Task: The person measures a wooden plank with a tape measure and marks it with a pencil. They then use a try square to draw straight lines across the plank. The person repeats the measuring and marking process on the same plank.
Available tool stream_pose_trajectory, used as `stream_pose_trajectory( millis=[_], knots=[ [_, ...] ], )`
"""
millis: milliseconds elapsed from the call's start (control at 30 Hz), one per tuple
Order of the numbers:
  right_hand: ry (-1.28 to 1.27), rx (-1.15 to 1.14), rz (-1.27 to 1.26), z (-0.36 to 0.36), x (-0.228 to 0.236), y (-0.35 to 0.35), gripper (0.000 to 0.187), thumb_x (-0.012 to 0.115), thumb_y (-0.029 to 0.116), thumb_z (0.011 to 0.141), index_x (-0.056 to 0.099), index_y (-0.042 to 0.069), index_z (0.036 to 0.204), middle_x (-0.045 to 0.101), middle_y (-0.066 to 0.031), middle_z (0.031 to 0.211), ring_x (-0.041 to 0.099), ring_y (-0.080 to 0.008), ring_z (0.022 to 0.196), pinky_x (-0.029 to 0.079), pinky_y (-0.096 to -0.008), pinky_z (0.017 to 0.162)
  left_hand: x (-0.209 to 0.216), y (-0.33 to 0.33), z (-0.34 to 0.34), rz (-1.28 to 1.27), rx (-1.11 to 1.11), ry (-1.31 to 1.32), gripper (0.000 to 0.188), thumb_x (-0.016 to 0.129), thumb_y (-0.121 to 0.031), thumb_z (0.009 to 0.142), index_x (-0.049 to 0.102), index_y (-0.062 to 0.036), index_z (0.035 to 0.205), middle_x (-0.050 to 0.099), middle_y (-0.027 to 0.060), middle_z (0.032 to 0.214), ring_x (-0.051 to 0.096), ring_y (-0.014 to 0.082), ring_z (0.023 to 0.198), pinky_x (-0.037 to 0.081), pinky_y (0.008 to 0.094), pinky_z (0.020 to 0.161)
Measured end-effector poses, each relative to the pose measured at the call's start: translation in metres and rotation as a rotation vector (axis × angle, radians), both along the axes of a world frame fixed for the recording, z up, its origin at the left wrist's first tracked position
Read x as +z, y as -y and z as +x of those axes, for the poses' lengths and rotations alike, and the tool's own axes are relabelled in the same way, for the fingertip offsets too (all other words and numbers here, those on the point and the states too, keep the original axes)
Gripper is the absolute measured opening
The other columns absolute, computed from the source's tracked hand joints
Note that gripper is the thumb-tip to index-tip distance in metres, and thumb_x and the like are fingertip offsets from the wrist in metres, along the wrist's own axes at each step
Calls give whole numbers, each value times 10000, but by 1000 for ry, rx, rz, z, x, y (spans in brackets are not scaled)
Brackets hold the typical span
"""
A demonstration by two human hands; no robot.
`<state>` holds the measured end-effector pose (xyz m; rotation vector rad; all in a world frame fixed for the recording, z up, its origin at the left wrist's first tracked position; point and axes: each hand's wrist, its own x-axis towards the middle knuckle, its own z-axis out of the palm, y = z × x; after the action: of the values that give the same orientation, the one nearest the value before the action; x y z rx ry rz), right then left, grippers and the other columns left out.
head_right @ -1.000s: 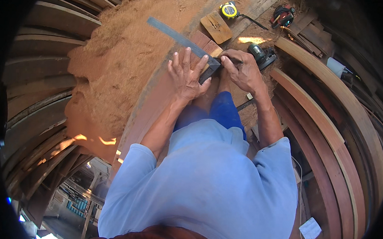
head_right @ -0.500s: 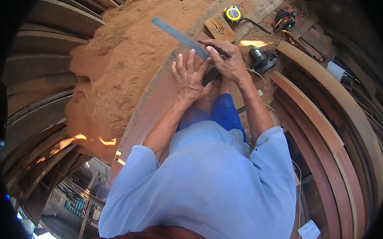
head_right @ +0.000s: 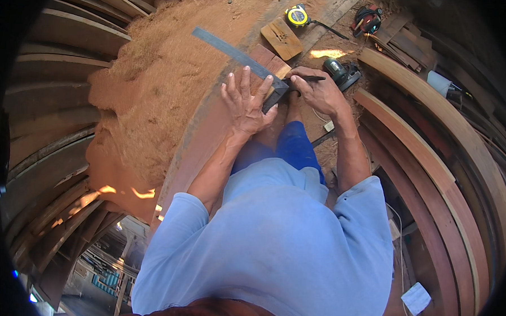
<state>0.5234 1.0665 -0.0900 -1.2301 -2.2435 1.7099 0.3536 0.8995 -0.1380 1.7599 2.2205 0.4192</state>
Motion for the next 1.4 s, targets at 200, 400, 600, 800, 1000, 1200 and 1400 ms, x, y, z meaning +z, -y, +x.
stream_pose_trajectory(
  millis=[200, 400, 600, 800, 1000, 1200, 1400],
  knots=[
    [145, -228, 165, 0, -16, 32, 311, 521, 175, 974, 706, -13, 1138, 743, -221, 982, 709, -407, 970, 550, -443, 900, 0, 0, 0, 4, -8, -4, 823, 787, -490, 719, 526, -360, 1489, 232, 195, 1666, 191, 535, 1463, 184, 754, 1122],
    [104, -431, -38, -12, -65, 79, 293, 552, 194, 985, 693, -37, 1096, 742, -191, 943, 724, -300, 895, 546, -411, 825, 2, 2, -1, 34, -17, 61, 864, 825, -427, 705, 500, -346, 1502, 202, 285, 1645, 185, 568, 1456, 165, 771, 1118],
    [-154, -537, -340, -28, -78, 123, 244, 623, 198, 985, 675, -38, 1018, 690, -58, 894, 608, -136, 829, 505, -335, 766, 10, 29, -10, -68, -8, 128, 961, 868, -362, 679, 427, -261, 1527, 105, 332, 1653, 95, 591, 1482, 102, 765, 1144],
    [-229, -616, -527, -33, -70, 138, 172, 661, 124, 958, 675, -14, 1058, 661, -3, 892, 580, -82, 838, 499, -279, 754, 10, 42, -18, -71, -15, 159, 992, 873, -353, 659, 411, -235, 1529, 143, 319, 1657, 126, 588, 1483, 110, 779, 1133],
    [-132, -618, -458, -35, -57, 136, 150, 709, 95, 916, 676, -6, 1022, 628, 21, 833, 548, -59, 747, 477, -258, 650, 1, 44, -17, 4, -12, 86, 877, 838, -399, 657, 539, -309, 1476, 227, 245, 1677, 224, 573, 1454, 191, 773, 1106],
    [-113, -683, -393, -38, -61, 138, 100, 737, 88, 893, 672, 19, 925, 570, 56, 766, 491, -46, 682, 430, -255, 595, -5, 40, -13, 50, 21, 23, 815, 813, -466, 670, 598, -342, 1447, 275, 186, 1685, 280, 553, 1430, 251, 765, 1074],
    [-145, -672, -403, -32, -77, 139, 100, 736, 100, 897, 669, 26, 911, 552, 61, 757, 473, -45, 668, 408, -260, 577, -7, 41, -13, 33, 25, 27, 864, 811, -479, 669, 551, -379, 1487, 215, 136, 1717, 283, 543, 1428, 278, 770, 1058]
  ],
)
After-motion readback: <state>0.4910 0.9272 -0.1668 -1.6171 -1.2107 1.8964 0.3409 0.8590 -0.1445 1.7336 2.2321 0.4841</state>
